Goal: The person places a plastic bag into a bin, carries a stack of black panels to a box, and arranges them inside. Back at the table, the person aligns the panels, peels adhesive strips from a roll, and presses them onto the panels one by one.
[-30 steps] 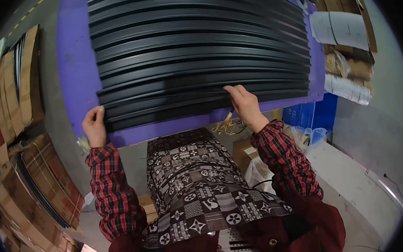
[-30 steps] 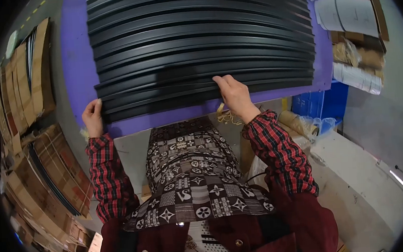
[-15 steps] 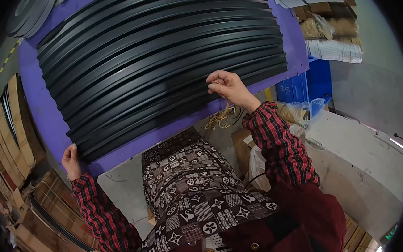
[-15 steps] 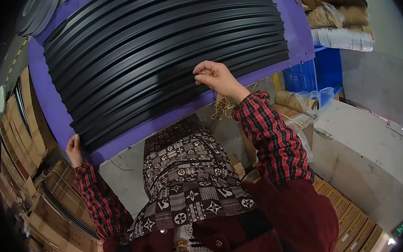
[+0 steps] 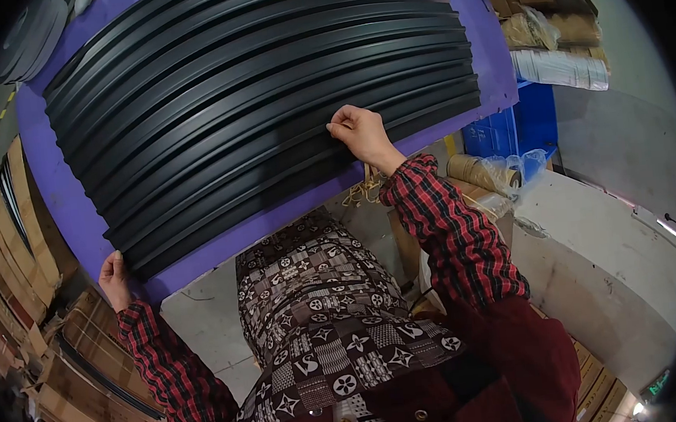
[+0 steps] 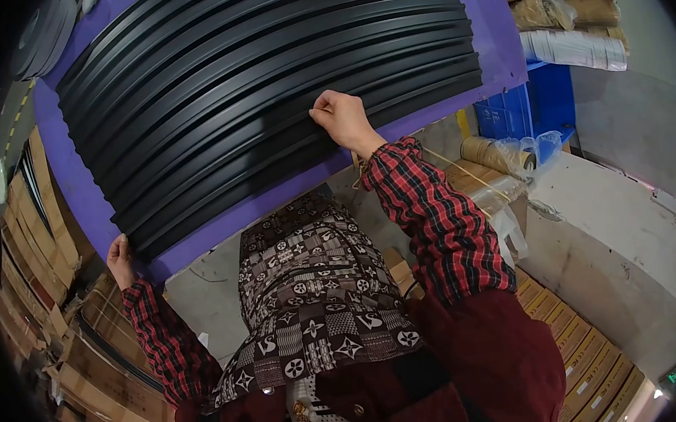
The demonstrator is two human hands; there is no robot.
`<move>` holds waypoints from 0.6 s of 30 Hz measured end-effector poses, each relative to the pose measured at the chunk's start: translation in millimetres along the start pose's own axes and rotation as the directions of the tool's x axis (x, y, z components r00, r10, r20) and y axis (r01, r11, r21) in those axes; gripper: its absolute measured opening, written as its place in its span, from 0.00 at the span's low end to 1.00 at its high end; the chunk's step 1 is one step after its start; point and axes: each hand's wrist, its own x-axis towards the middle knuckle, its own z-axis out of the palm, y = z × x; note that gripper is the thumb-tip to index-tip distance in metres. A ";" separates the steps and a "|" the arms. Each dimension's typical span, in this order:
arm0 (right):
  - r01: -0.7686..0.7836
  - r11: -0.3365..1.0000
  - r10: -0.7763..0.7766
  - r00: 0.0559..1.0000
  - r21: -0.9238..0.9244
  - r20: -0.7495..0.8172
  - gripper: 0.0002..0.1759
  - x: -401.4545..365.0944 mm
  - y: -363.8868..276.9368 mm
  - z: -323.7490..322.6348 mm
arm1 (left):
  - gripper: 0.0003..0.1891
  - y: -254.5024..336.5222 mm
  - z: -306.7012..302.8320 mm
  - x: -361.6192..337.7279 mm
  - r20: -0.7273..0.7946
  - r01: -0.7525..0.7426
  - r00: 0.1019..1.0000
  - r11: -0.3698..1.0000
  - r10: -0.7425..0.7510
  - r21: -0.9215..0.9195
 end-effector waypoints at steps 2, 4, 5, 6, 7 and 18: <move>0.013 1.000 -0.013 1.000 -0.003 -0.015 0.06 0.3 0.9 0.8 | 0.09 1.4 0.3 -1.1 0.004 0.000 1.000 1.000 0.000 0.001; -0.008 1.000 0.008 1.000 -0.025 -0.020 0.07 1.0 -1.4 0.6 | 0.09 2.9 0.9 -1.8 0.006 -0.003 1.000 1.000 0.003 0.001; -0.009 1.000 0.008 1.000 -0.025 -0.020 0.07 1.1 -2.2 0.8 | 0.09 3.7 1.3 -2.1 -0.004 0.009 1.000 1.000 -0.009 0.012; -0.005 0.999 0.003 0.999 -0.043 -0.033 0.07 1.0 -3.1 1.2 | 0.09 4.7 1.5 -2.3 -0.015 0.020 1.000 1.000 -0.020 0.023; 0.000 0.998 -0.003 0.999 -0.061 -0.046 0.08 0.9 -4.3 1.4 | 0.09 4.5 1.1 -2.2 -0.015 0.021 1.000 1.000 -0.020 0.024; 0.111 0.974 -0.127 0.989 -0.197 -0.072 0.08 -8.5 -16.9 -52.3 | 0.10 -5.5 0.6 2.0 0.011 0.003 1.000 1.000 -0.003 -0.031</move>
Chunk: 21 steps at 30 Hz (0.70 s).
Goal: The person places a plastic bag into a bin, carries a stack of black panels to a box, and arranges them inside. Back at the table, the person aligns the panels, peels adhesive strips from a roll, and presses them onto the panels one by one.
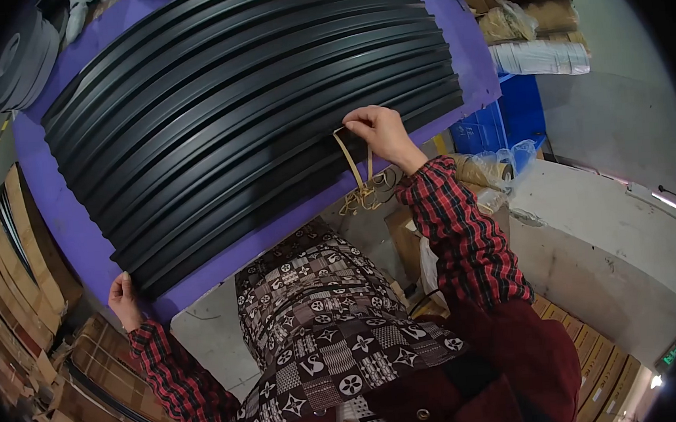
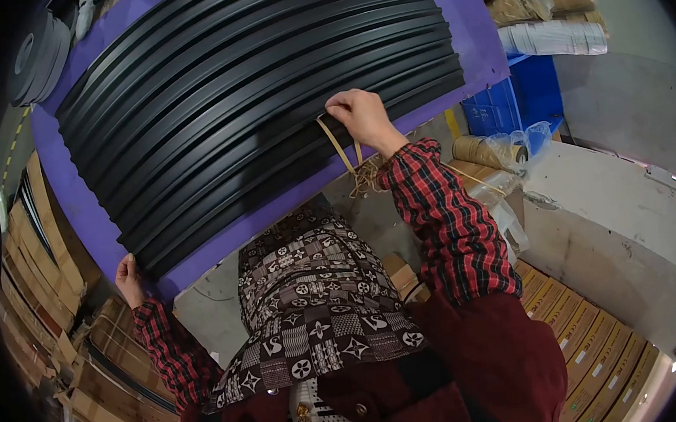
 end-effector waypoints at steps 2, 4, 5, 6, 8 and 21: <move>-0.010 1.000 0.011 0.996 0.006 -0.092 0.07 -6.1 -3.8 -38.1 | 0.10 0.5 0.0 0.4 0.003 -0.006 1.000 1.000 0.006 -0.002; -0.045 0.986 0.083 0.968 0.162 -0.239 0.07 -16.9 7.8 -81.8 | 0.10 -0.7 -1.8 1.0 0.009 -0.012 1.000 1.000 0.012 -0.002; -0.055 0.978 0.109 0.956 0.201 -0.271 0.07 -24.4 15.3 -107.5 | 0.10 -1.6 -6.3 3.3 0.022 0.003 1.000 1.000 -0.004 0.012; -0.063 0.969 0.137 0.943 0.240 -0.305 0.06 -32.4 23.6 -135.5 | 0.10 1.1 -6.1 3.7 0.038 0.016 0.999 0.999 -0.017 0.028; -0.056 0.981 0.133 0.892 0.186 -0.432 0.06 -48.9 43.2 -192.9 | 0.09 18.5 10.1 -9.8 -0.106 -0.173 0.961 0.852 0.256 0.493; 0.175 0.947 0.056 0.733 0.268 -0.678 0.09 -68.0 227.6 -462.2 | 0.26 192.6 569.6 -242.5 0.661 -0.676 0.512 0.732 0.548 -0.084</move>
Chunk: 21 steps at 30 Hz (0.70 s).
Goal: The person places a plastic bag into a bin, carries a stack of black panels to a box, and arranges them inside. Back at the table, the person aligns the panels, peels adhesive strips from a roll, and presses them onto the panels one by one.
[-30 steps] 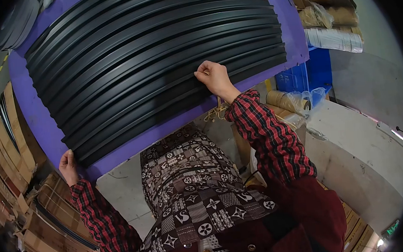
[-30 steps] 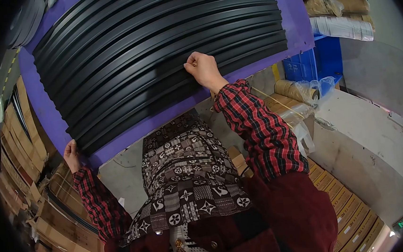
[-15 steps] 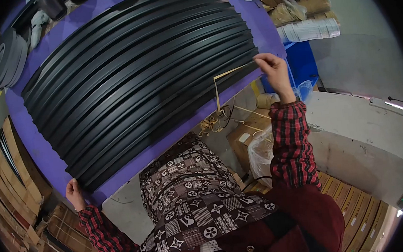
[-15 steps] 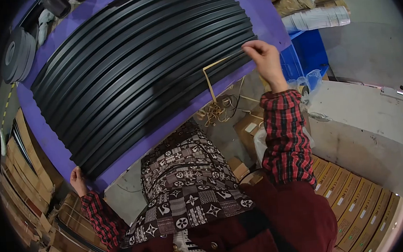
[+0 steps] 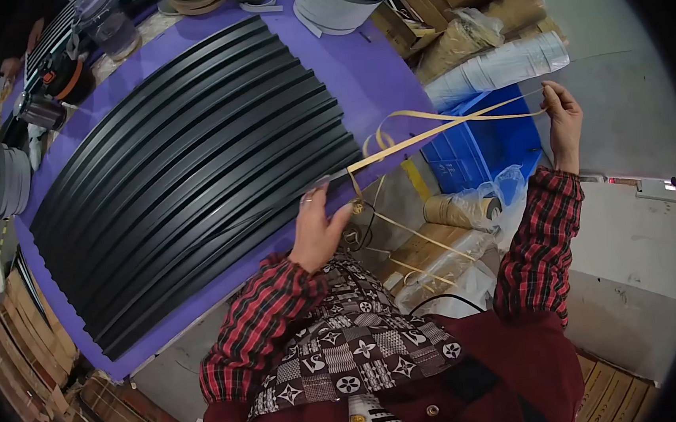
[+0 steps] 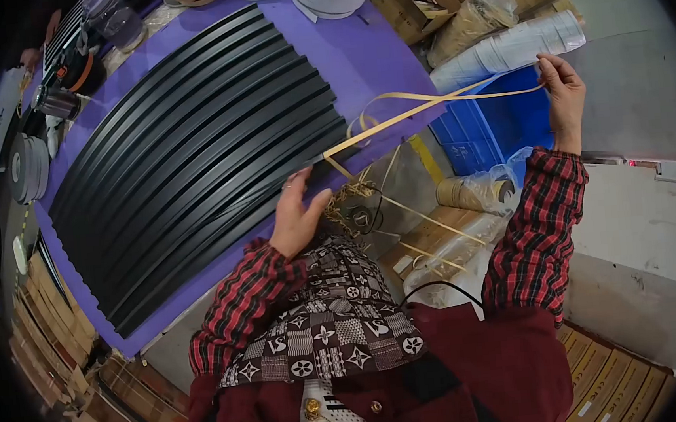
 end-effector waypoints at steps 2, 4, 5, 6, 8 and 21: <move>0.004 1.000 -0.004 1.000 -0.021 -0.027 0.10 18.9 18.3 -28.5 | 0.29 21.9 41.1 26.1 -0.031 -0.007 1.000 0.991 0.003 -0.133; -0.070 0.995 0.067 0.997 -0.071 -0.047 0.10 53.0 77.4 -81.6 | 0.30 37.9 68.9 41.0 0.022 0.077 0.997 0.943 -0.073 -0.324; -0.148 0.981 0.137 0.987 -0.125 -0.087 0.09 64.7 100.1 -93.7 | 0.30 40.4 80.9 46.6 0.004 0.118 0.992 0.913 -0.126 -0.390; -0.150 0.982 0.142 0.987 -0.115 -0.075 0.09 68.4 108.3 -89.9 | 0.30 41.2 92.0 52.2 -0.010 0.154 0.984 0.877 -0.178 -0.454; -0.004 0.390 0.268 0.957 -0.921 0.110 0.10 72.4 114.9 -69.6 | 0.26 42.1 107.4 64.8 -0.095 0.119 0.979 0.881 -0.181 -0.457; 0.237 0.971 -0.070 0.426 -0.037 0.902 0.09 -77.9 43.3 236.3 | 0.13 -2.2 83.4 34.9 0.074 0.219 0.972 0.974 -0.223 0.055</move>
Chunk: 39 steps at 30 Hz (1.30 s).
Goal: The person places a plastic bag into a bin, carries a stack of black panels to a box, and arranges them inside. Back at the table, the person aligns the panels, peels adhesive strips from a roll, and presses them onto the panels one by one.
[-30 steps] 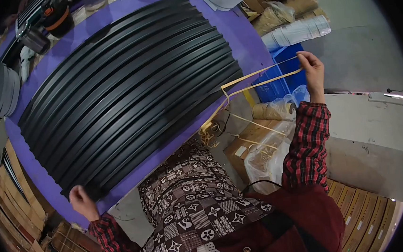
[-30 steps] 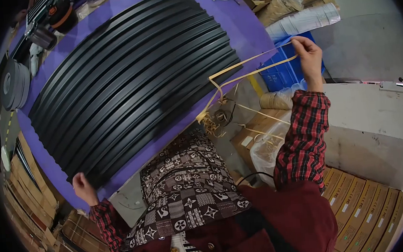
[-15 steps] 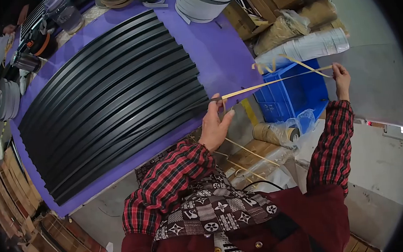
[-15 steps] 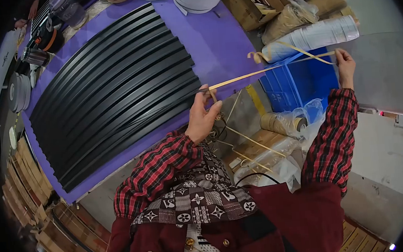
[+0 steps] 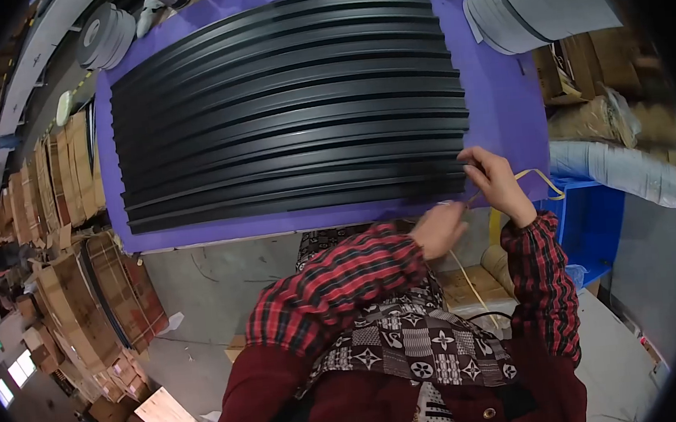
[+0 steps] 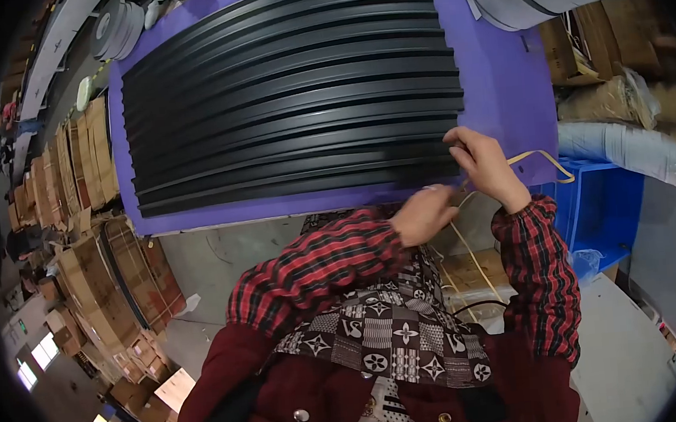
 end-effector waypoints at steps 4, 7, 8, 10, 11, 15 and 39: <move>-0.247 0.925 0.268 0.963 0.290 -0.035 0.07 -7.0 42.4 23.1 | 0.05 -60.1 -114.1 -67.7 -0.503 0.097 0.864 0.971 0.026 0.217; -0.309 0.894 0.364 0.923 0.325 -0.122 0.06 -6.3 67.1 34.7 | 0.05 -118.2 -197.9 -117.9 -0.784 0.302 0.612 0.886 0.102 0.351; -0.325 0.881 0.391 0.909 0.344 -0.142 0.06 -4.5 70.8 37.9 | 0.06 -148.2 -220.4 -136.3 -0.822 0.408 0.570 0.861 0.019 0.303; -0.345 0.869 0.425 0.888 0.356 -0.177 0.06 -0.2 75.0 43.4 | 0.07 -180.6 -248.9 -151.2 -0.817 0.342 0.575 0.921 -0.046 0.189; -0.332 0.872 0.421 0.884 0.359 -0.204 0.05 1.3 76.4 46.3 | 0.07 -182.6 -256.9 -153.1 -0.791 0.326 0.610 0.926 -0.052 0.190; -0.331 0.899 0.406 0.876 0.288 -0.260 0.05 4.4 82.5 48.9 | 0.06 -206.5 -263.9 -161.2 -0.756 0.290 0.646 0.951 -0.109 0.110; -0.225 0.974 0.195 0.895 -0.028 -0.401 0.06 4.5 75.9 49.8 | 0.06 -44.2 -82.8 42.9 -0.348 -0.134 0.874 0.855 0.340 0.501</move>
